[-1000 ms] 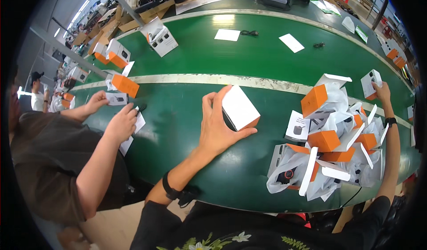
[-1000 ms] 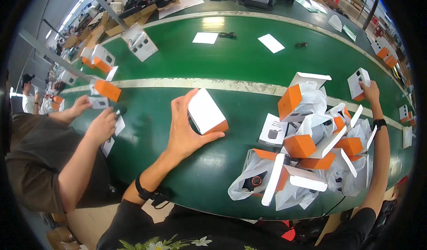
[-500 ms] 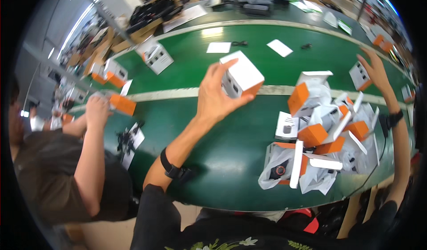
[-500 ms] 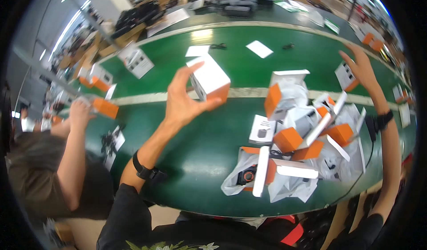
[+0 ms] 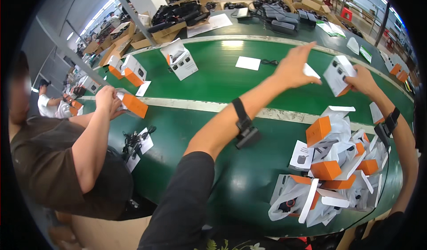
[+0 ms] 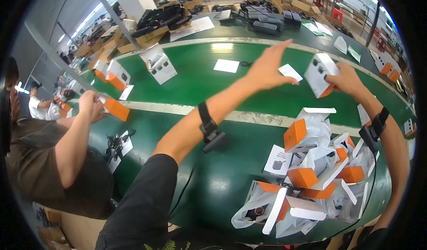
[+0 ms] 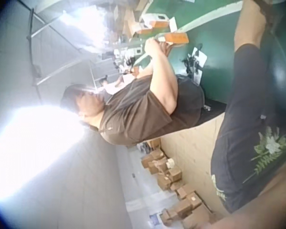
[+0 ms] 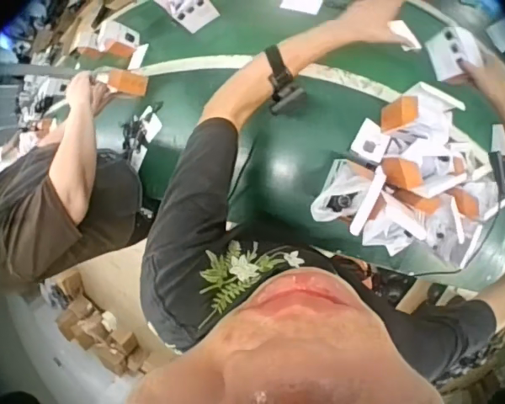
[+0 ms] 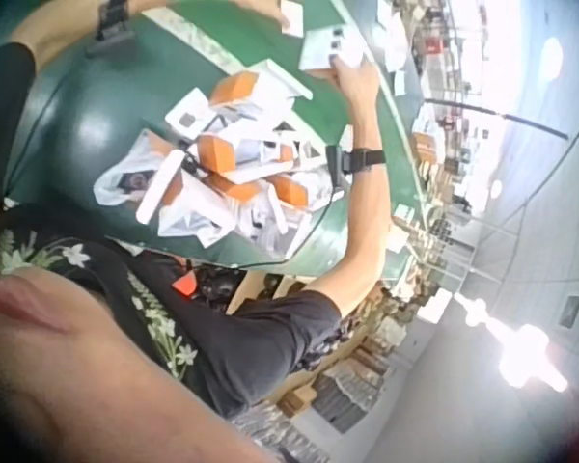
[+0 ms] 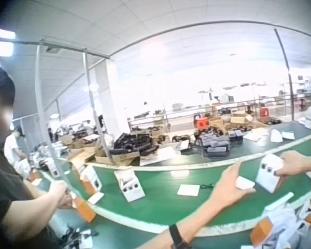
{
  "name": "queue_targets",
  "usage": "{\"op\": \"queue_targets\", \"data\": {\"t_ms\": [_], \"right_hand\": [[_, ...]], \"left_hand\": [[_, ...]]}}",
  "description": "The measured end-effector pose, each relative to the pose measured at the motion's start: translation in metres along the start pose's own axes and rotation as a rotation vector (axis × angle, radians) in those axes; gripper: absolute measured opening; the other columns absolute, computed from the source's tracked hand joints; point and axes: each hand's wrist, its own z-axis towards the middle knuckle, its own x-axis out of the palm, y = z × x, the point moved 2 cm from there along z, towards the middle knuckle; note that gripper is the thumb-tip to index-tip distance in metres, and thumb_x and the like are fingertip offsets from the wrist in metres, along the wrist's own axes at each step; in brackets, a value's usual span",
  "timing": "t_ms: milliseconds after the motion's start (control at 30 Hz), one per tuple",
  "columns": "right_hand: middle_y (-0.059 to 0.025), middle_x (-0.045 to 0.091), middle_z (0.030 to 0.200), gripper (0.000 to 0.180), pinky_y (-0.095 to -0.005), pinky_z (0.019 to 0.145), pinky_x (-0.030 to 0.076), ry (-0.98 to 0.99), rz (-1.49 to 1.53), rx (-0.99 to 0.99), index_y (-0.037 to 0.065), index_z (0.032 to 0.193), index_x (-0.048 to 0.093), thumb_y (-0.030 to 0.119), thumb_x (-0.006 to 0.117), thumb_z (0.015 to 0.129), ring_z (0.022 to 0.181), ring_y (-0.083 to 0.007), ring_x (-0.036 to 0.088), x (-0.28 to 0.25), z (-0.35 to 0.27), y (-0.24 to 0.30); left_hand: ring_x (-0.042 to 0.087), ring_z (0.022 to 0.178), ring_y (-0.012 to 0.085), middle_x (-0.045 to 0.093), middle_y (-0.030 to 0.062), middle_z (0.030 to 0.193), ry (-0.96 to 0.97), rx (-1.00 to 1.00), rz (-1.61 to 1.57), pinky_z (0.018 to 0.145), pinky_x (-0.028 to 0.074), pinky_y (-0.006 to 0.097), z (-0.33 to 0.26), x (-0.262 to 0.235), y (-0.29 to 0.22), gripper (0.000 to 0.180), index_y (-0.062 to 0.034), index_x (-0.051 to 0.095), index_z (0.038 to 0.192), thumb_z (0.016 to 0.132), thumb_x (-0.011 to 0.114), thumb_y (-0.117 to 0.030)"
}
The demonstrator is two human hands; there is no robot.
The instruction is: The person is packing electronics components, manuals, and cables into retail boxes on a production assembly line.
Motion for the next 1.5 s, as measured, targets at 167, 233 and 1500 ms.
{"op": "queue_targets", "data": {"t_ms": [167, 233, 1500], "right_hand": [[-0.0201, 0.077, 0.098, 0.058, -0.0382, 0.061, 0.067, -0.027, -0.116, 0.210, -0.011, 0.121, 0.064, 0.026, 0.086, 0.082, 0.076, -0.0264, 0.080, -0.025, 0.043, -0.123], [-0.0207, 0.076, 0.094, 0.055, -0.0393, 0.058, 0.066, -0.031, -0.084, 0.168, -0.012, 0.119, 0.063, 0.024, 0.085, 0.084, 0.073, -0.0275, 0.080, -0.017, 0.048, -0.135], [-0.0273, 0.070, 0.109, 0.019, -0.0580, 0.101, 0.054, 0.028, -0.608, -0.625, 0.001, 0.104, 0.071, 0.002, 0.060, 0.090, 0.110, -0.0487, 0.066, 0.126, 0.136, -0.124]], "left_hand": [[0.053, 0.147, 0.0456, 0.059, 0.0278, 0.156, 0.139, -0.133, 0.439, 0.126, 0.043, 0.054, -0.047, -0.018, 0.132, 0.070, -0.0018, 0.058, 0.154, 0.093, 0.085, -0.022], [0.054, 0.147, 0.0460, 0.059, 0.0268, 0.157, 0.169, -0.193, 0.512, 0.125, 0.044, 0.053, -0.058, -0.037, 0.162, 0.068, -0.0036, 0.054, 0.158, 0.097, 0.080, -0.020], [0.072, 0.114, 0.0347, 0.070, 0.0107, 0.116, 0.456, -0.204, 0.401, 0.096, 0.058, 0.048, -0.062, -0.078, 0.175, 0.046, -0.0118, 0.081, 0.104, 0.077, 0.097, -0.046]]}}
